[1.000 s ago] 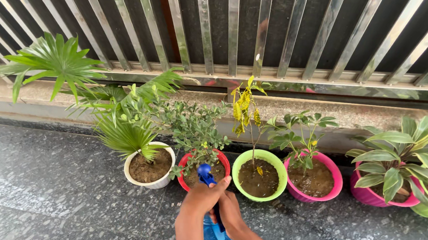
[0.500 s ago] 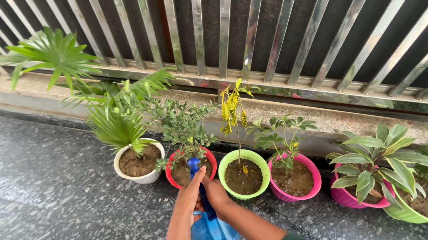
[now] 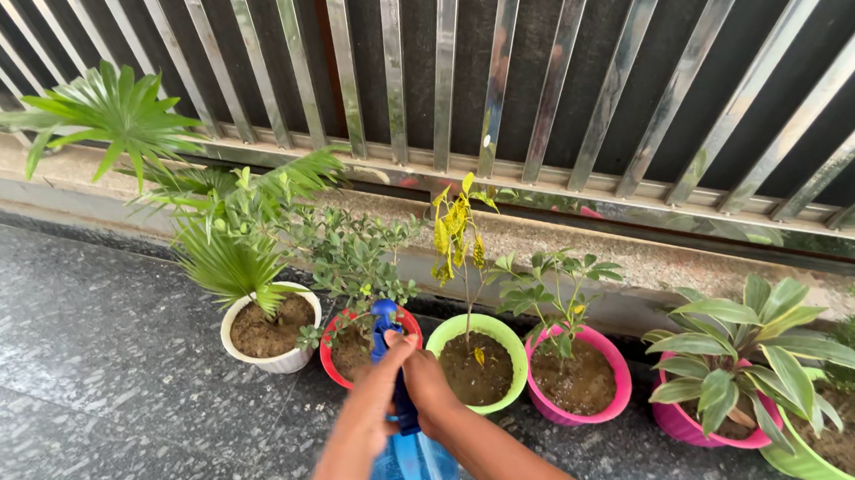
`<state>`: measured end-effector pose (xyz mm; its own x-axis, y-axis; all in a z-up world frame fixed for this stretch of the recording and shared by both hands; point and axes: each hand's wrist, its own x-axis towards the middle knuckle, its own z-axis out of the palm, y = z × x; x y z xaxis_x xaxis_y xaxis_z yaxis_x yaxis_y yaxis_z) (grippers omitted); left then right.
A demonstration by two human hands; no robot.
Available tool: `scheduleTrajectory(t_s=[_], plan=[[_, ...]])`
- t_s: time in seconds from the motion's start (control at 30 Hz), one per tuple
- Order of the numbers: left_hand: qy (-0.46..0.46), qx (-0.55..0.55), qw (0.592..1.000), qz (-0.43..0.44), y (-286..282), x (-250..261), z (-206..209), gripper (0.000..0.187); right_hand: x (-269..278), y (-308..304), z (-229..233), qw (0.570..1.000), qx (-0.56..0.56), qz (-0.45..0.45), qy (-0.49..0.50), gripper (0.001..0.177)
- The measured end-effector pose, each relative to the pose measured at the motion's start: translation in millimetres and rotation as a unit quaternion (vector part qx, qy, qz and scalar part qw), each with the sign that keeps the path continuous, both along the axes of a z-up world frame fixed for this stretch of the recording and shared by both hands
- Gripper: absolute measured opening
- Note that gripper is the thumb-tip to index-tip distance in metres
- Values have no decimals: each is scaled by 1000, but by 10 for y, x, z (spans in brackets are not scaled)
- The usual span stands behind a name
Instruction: The person uses a blue spray bottle to mist several potted plants arranged in a row on a tiled balcony floor. The person systematically sprays each plant, moving from one to the next along the line.
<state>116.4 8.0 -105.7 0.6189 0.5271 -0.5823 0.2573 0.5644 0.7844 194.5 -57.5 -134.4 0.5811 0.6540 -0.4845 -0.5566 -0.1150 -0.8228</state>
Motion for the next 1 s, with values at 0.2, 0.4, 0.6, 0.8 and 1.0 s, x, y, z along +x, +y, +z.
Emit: scheduleTrajectory(t_s=[0.2,0.4,0.6,0.8,1.0], plan=[[-139,-91,974,155,-113,173,-367,38,161,174,-666,967,14,49,-251,43],[-69,-43,976,199,-64,271,-665,37,48,215,-706,994,49,-16,-98,44],[-103,-32,969,224,-57,335,-713,37,6,242,-583,996,50,-47,-61,47],[-78,-112,954,267,-28,260,-519,38,5,299,-791,971,-18,-11,-239,46],[-58,-124,957,255,-80,253,-392,53,-77,222,-630,981,-4,-57,-183,53]])
